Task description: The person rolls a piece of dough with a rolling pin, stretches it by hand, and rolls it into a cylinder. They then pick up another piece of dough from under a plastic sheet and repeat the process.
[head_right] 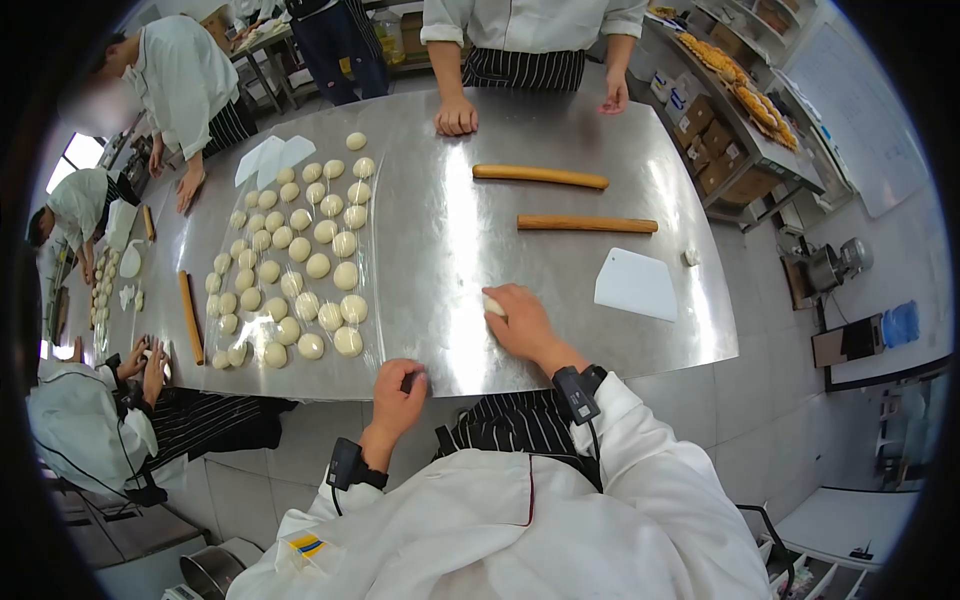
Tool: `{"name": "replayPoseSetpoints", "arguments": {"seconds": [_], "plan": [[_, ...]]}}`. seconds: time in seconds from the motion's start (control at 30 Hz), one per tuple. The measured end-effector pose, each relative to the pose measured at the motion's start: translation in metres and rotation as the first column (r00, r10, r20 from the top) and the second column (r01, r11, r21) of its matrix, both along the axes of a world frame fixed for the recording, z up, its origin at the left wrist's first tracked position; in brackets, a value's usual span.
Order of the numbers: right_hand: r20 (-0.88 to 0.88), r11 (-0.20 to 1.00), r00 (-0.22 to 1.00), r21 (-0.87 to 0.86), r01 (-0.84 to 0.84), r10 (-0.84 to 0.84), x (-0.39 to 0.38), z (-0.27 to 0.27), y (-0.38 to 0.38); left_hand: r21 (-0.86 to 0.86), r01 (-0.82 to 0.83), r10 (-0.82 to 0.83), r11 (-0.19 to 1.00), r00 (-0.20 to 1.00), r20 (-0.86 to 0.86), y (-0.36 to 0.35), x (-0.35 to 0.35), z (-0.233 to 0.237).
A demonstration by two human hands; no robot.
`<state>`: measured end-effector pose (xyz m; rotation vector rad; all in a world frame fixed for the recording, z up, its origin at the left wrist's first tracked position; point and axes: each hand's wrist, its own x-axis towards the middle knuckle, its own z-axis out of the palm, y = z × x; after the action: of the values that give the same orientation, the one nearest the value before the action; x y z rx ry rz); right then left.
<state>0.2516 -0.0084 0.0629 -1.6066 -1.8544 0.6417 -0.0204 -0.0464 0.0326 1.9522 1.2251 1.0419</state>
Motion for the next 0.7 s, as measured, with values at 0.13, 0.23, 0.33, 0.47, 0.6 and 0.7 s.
{"name": "replayPoseSetpoints", "arguments": {"seconds": [0.13,0.23,0.33,0.47,0.6,0.7], "plan": [[0.374,0.990,0.920,0.026,-0.142,0.122,0.004,-0.004,-0.010,0.095,0.026,-0.024,0.995,1.000,-0.017,0.012,0.012,0.003],[0.169,0.958,0.985,0.284,-0.031,-0.018,-0.008,-0.010,0.004,0.084,0.034,-0.035,0.996,0.999,0.005,0.008,0.015,0.007],[0.512,0.989,0.857,0.086,-0.119,0.059,-0.019,-0.020,0.024,0.105,0.039,-0.040,0.994,0.999,0.001,0.007,0.009,0.007],[0.551,0.989,0.822,-0.040,-0.144,0.142,-0.022,-0.014,0.039,-0.006,0.054,-0.055,0.999,0.997,-0.063,0.004,-0.013,0.016],[0.173,0.981,0.974,-0.145,-0.125,0.150,-0.003,-0.061,0.059,-0.072,-0.011,0.007,0.997,0.999,-0.046,0.011,-0.016,0.012],[-0.343,0.998,0.939,0.029,0.049,-0.037,0.035,-0.051,0.067,-0.077,-0.018,0.018,0.997,1.000,-0.008,0.021,0.004,0.014]]}}
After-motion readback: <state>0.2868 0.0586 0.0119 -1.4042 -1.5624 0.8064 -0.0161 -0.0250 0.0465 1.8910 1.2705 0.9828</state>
